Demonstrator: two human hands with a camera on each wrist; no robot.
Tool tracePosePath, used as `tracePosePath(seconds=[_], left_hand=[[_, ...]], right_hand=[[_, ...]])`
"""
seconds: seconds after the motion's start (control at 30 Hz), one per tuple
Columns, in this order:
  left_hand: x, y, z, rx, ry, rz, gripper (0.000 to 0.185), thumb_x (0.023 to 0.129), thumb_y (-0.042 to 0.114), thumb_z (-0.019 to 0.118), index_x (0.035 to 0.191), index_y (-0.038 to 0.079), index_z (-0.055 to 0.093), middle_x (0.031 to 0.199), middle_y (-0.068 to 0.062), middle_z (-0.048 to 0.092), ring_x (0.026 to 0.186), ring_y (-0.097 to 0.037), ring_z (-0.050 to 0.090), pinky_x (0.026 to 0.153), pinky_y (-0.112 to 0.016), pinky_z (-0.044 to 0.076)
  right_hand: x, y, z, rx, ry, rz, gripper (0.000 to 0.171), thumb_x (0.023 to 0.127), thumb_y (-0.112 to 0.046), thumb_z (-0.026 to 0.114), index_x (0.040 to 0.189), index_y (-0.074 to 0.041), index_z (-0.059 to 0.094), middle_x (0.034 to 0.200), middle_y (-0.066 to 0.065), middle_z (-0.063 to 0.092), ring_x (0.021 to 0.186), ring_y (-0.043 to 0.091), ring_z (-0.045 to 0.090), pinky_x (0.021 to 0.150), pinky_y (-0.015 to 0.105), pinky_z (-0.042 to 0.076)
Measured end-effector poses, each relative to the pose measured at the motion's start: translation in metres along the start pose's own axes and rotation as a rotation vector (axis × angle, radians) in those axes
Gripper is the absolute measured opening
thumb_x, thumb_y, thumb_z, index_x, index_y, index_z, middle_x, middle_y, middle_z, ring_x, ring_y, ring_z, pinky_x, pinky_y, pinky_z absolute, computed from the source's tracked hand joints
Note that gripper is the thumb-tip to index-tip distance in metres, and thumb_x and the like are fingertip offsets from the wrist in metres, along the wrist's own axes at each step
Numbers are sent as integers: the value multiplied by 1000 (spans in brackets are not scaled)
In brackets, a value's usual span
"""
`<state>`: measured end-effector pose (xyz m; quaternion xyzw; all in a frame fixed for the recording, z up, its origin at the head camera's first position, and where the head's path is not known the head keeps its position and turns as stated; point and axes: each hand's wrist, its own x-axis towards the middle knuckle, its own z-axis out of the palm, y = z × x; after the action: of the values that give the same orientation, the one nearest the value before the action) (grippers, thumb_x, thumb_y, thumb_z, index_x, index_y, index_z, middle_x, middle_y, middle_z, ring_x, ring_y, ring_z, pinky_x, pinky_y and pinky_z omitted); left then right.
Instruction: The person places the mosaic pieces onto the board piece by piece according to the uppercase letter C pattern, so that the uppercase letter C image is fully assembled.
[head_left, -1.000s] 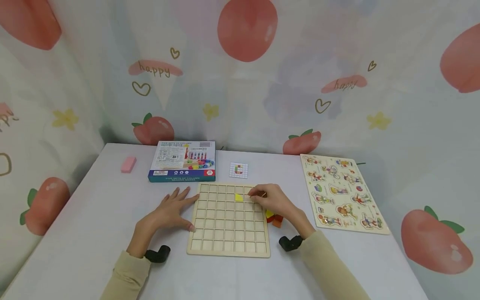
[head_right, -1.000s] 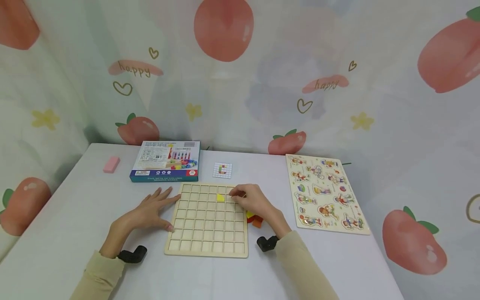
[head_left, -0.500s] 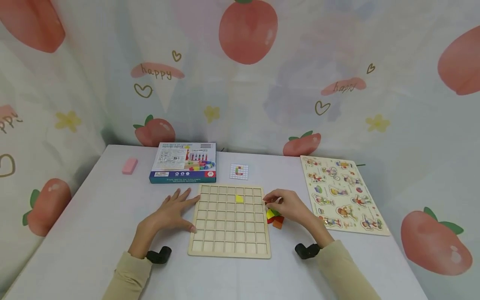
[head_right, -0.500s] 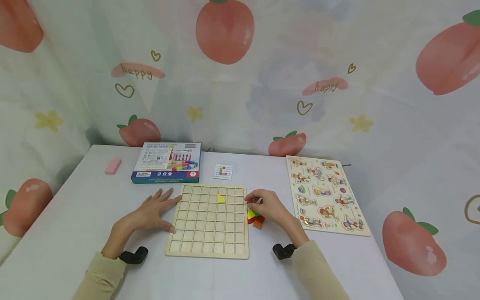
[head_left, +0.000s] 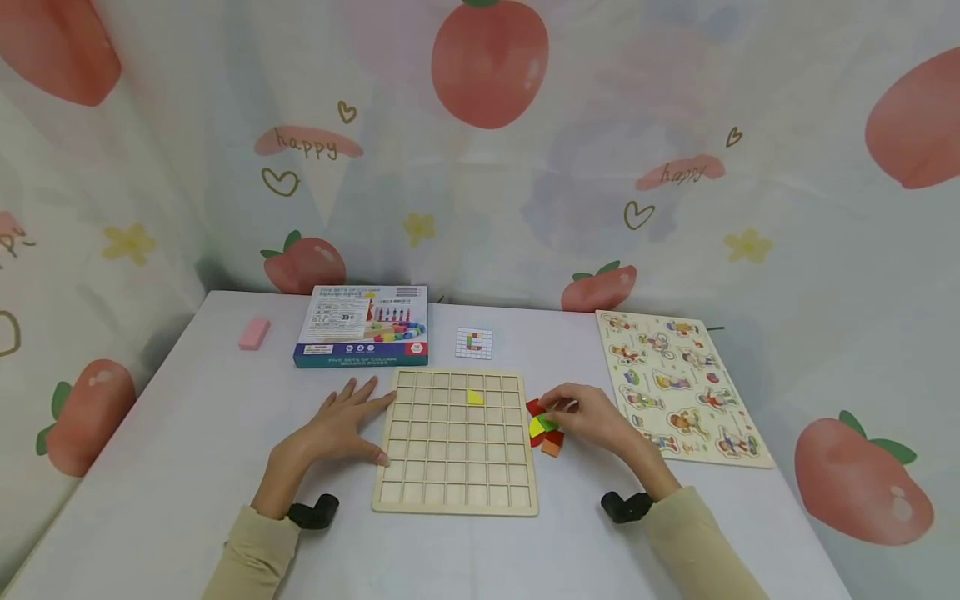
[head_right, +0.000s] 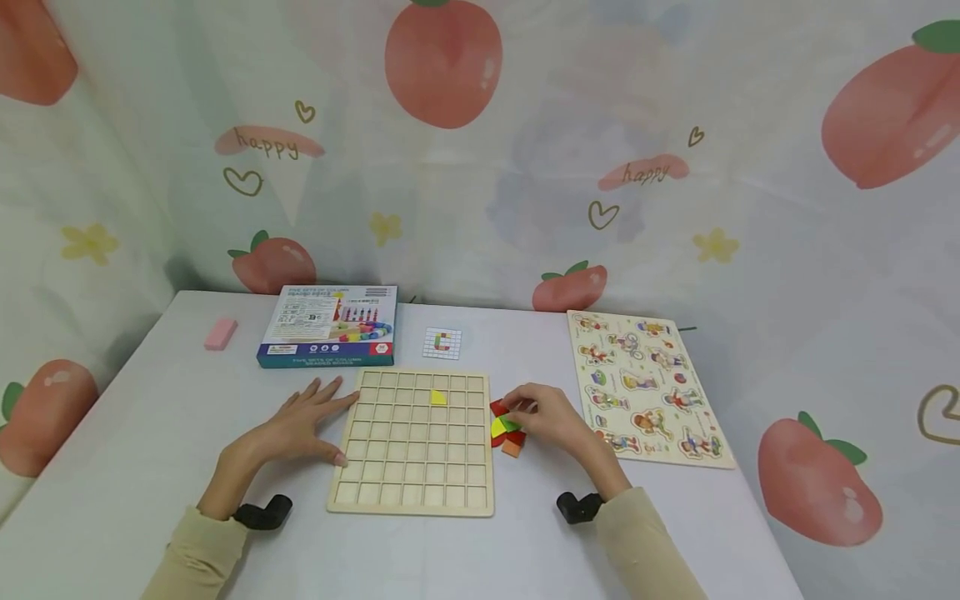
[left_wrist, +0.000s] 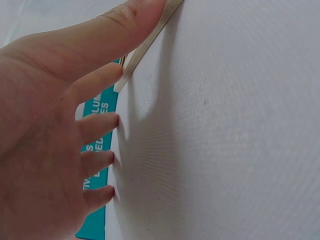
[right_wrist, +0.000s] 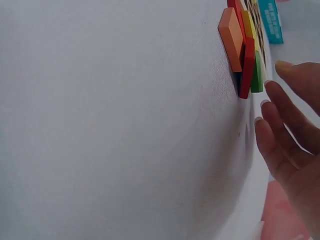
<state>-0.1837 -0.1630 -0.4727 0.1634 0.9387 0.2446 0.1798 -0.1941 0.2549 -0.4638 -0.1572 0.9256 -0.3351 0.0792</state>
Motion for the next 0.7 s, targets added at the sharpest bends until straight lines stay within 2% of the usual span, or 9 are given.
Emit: tracePosePath(seconds=[0.2,0.37,0.53,0.7], left_hand=[[0,0,0,0,0,1,103,73,47,90,159,19,41,171,-20,17,157,-51,1,125,-68,3],[1,-3,1,2,-3,4,103,73,47,90,159,19,41,171,-21,17,157,-51,1,125,-69,2],[2,-5,1,1,1,4,103,74,47,90,160,19,40,171,-20,16,157,-49,0,125,-68,1],[3,-5,1,3,1,-1,103,74,47,90,160,20,40,171,-20,16,157,-50,0,125,-68,2]], right_hand=[[5,5,2,10,23,38,18,95,-12,73,112,-10,75,103,0,73,92,16,62,85,28,56],[12,4,6,6,33,69,21,94,-17,75,113,-7,74,98,2,72,90,17,63,81,26,56],[20,1,8,-24,56,131,25,90,-26,80,103,-6,72,88,2,69,81,16,60,71,25,53],[25,-5,10,-75,46,152,29,86,-28,84,94,-4,69,82,5,64,75,17,56,67,25,49]])
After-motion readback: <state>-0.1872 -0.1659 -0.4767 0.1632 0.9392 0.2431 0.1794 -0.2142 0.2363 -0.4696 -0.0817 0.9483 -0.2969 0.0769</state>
